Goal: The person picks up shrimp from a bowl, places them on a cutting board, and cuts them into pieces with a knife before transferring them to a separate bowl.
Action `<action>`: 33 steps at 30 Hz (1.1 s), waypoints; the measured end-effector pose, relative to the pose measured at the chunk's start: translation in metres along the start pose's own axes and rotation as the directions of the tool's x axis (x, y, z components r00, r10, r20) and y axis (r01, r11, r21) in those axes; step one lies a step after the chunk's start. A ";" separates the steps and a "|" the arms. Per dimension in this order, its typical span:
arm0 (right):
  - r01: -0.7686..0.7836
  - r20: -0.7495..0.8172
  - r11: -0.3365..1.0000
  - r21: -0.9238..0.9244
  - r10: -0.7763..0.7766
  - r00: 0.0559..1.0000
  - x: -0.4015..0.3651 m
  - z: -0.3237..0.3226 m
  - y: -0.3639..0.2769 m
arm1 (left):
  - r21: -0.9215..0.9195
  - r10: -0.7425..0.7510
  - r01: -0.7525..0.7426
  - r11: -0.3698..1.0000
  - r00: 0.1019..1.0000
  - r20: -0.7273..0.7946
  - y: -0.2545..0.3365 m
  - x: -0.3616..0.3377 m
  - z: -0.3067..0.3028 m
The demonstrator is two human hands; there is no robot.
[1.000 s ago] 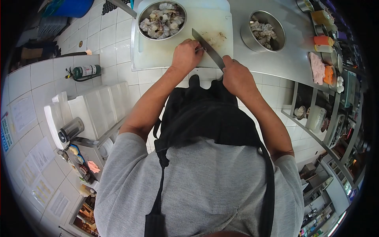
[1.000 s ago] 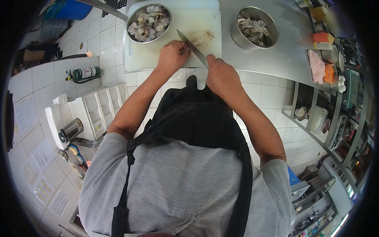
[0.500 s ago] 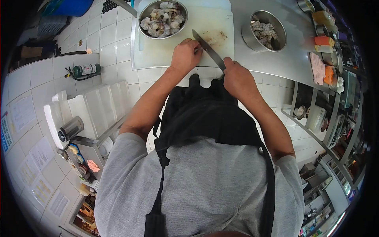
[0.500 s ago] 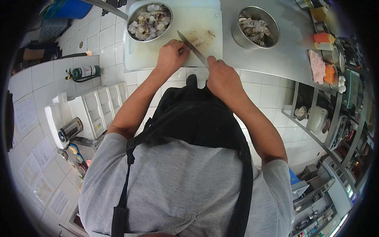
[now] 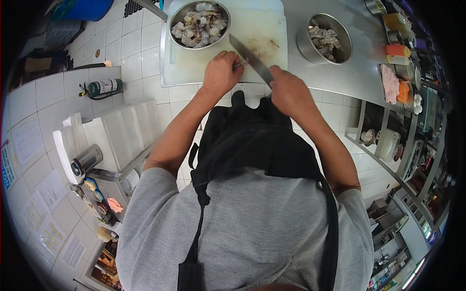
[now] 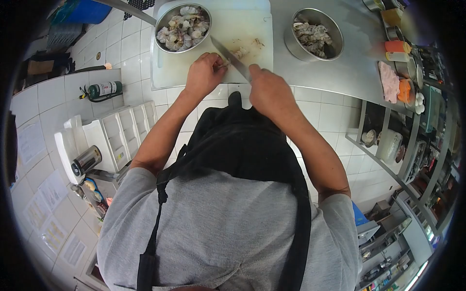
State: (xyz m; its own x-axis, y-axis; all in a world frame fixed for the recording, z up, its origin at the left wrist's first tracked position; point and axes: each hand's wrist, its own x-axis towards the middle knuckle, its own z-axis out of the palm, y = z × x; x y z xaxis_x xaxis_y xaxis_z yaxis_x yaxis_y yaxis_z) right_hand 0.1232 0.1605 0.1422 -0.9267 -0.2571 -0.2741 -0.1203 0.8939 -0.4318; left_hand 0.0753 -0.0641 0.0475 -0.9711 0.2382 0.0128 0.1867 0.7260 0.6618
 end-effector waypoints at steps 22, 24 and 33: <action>-0.316 -0.149 0.948 -0.047 0.306 0.940 0.036 0.010 0.052 | -0.318 0.366 -0.395 0.862 0.919 -0.149 0.176 0.113 -0.083; -0.315 -0.162 0.949 -0.029 0.307 0.938 0.036 0.009 0.051 | -0.330 0.365 -0.417 0.847 0.907 -0.209 0.185 0.119 -0.102; -0.274 -0.249 0.962 0.008 0.268 0.931 0.032 0.025 0.063 | -0.362 0.025 -0.115 0.925 0.969 -0.244 0.052 0.135 -0.176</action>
State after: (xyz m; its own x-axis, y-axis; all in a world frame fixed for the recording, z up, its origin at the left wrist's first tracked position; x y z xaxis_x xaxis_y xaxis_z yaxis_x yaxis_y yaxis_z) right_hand 0.0944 0.1992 0.0851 -0.9834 0.0914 -0.1570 0.1416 0.9271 -0.3471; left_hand -0.0724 -0.1079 0.2160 -0.9730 0.0916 0.2120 0.2309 0.4103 0.8822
